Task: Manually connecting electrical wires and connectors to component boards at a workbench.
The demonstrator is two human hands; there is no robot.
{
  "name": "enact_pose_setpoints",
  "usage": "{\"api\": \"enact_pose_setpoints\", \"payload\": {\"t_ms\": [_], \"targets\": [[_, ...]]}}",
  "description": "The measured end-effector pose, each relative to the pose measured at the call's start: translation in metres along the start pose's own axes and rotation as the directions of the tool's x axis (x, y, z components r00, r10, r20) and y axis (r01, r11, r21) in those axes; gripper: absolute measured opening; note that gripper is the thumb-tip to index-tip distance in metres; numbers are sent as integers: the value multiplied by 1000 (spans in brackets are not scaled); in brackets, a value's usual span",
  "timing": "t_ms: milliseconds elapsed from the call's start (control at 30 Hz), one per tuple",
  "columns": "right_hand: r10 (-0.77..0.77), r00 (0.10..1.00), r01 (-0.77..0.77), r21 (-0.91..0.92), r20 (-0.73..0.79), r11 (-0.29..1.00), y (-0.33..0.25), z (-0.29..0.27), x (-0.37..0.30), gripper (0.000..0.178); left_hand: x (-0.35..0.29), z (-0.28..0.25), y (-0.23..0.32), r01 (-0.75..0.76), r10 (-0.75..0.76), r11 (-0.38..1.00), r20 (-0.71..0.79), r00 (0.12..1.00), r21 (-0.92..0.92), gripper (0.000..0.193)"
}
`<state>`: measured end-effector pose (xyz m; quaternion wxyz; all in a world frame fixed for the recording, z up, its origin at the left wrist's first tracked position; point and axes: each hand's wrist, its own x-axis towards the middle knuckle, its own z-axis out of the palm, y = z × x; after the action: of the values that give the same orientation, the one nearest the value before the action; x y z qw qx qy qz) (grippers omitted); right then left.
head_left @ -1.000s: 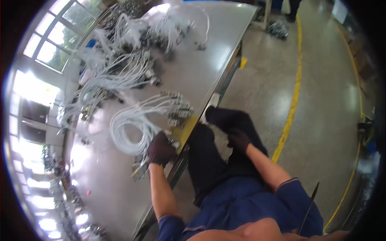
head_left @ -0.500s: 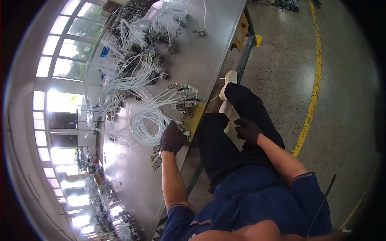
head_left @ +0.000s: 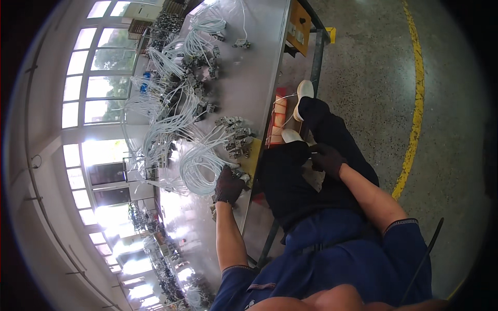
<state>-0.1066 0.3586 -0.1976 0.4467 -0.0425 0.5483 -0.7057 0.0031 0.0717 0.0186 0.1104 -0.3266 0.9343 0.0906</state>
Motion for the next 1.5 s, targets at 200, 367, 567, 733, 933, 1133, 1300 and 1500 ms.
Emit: {"api": "enact_pose_setpoints", "payload": {"t_ms": [200,367,567,733,933,1133,1300,1500], "targets": [[-54,998,53,22,20,998,10,-3,9,43,-3,-2,-3,-15,16,998,23,1000,-55,63],[41,999,-42,159,10,986,9,-2,11,39,-3,-5,0,-4,4,1000,32,999,-17,61],[76,995,-87,185,64,979,5,-1,7,43,-6,-10,2,17,-16,998,21,1000,-64,51],[35,999,-38,162,24,986,-1,5,4,44,-3,1,-17,-10,10,998,10,1000,-65,45],[27,996,-13,164,-80,986,-35,-1,0,47,1,-3,-23,-284,262,935,125,957,215,45],[-378,925,381,-84,49,921,-121,-33,32,61,-42,-20,31,-296,236,955,-659,714,21,41],[-298,941,227,-357,-160,906,-197,-26,70,72,-42,18,97,-792,668,553,-430,608,-260,39],[-504,863,265,-832,-21,487,-270,32,156,74,36,88,145,-731,793,602,340,505,-321,30]]}}
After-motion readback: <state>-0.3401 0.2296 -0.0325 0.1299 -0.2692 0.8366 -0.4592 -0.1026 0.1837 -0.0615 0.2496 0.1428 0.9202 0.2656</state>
